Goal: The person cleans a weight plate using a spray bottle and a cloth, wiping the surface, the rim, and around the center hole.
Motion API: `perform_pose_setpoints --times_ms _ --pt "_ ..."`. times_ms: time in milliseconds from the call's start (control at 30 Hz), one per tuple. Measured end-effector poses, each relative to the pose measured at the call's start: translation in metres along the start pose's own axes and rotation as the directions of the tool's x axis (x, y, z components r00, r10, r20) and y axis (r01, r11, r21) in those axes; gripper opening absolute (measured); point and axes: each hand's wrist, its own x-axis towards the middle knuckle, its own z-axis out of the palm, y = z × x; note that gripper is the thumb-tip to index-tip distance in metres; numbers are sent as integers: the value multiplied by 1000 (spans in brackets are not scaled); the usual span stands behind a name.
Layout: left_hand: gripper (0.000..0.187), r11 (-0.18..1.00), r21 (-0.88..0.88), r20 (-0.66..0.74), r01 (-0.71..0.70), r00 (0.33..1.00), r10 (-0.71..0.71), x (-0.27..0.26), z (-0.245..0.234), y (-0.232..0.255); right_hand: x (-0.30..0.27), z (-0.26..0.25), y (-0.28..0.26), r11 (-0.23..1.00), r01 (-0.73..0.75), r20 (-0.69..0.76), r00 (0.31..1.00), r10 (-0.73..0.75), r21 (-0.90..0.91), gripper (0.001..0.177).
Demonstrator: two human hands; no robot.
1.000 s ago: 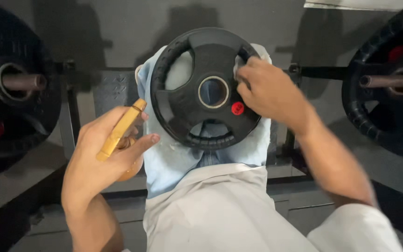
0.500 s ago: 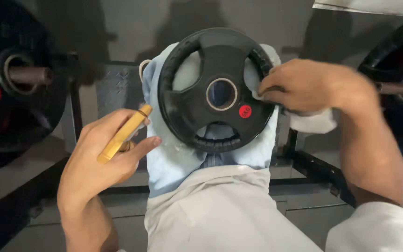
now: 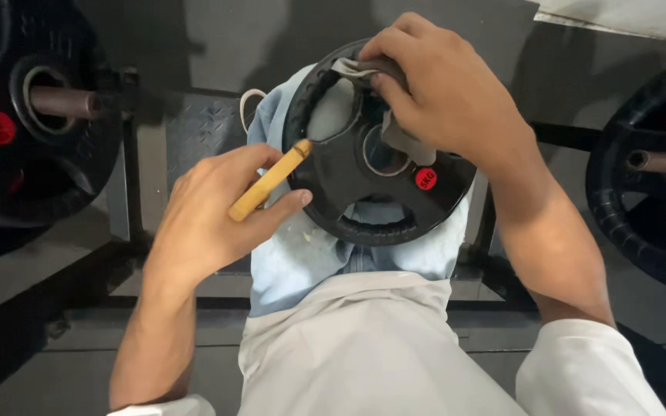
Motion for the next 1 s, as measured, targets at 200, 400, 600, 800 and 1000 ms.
perform_pose_setpoints --times_ms 200,400,600,800,1000 --pt "27 978 66 16 198 980 -199 -2 -1 7 12 24 8 987 23 -70 997 -35 -161 18" --pt "33 999 -28 -138 -23 990 19 -11 0 -6 17 54 -32 751 149 254 967 26 -643 16" --pt "29 997 -72 -123 16 992 -25 -18 -2 -9 45 44 -38 972 -33 506 850 150 -233 31" --pt "25 989 -112 -131 98 985 -112 -25 -8 -13 44 50 -47 811 29 434 856 281 -584 30" --pt "18 969 -217 -146 121 977 -155 -24 -4 -13 40 35 -34 979 -193 568 814 124 63 23"
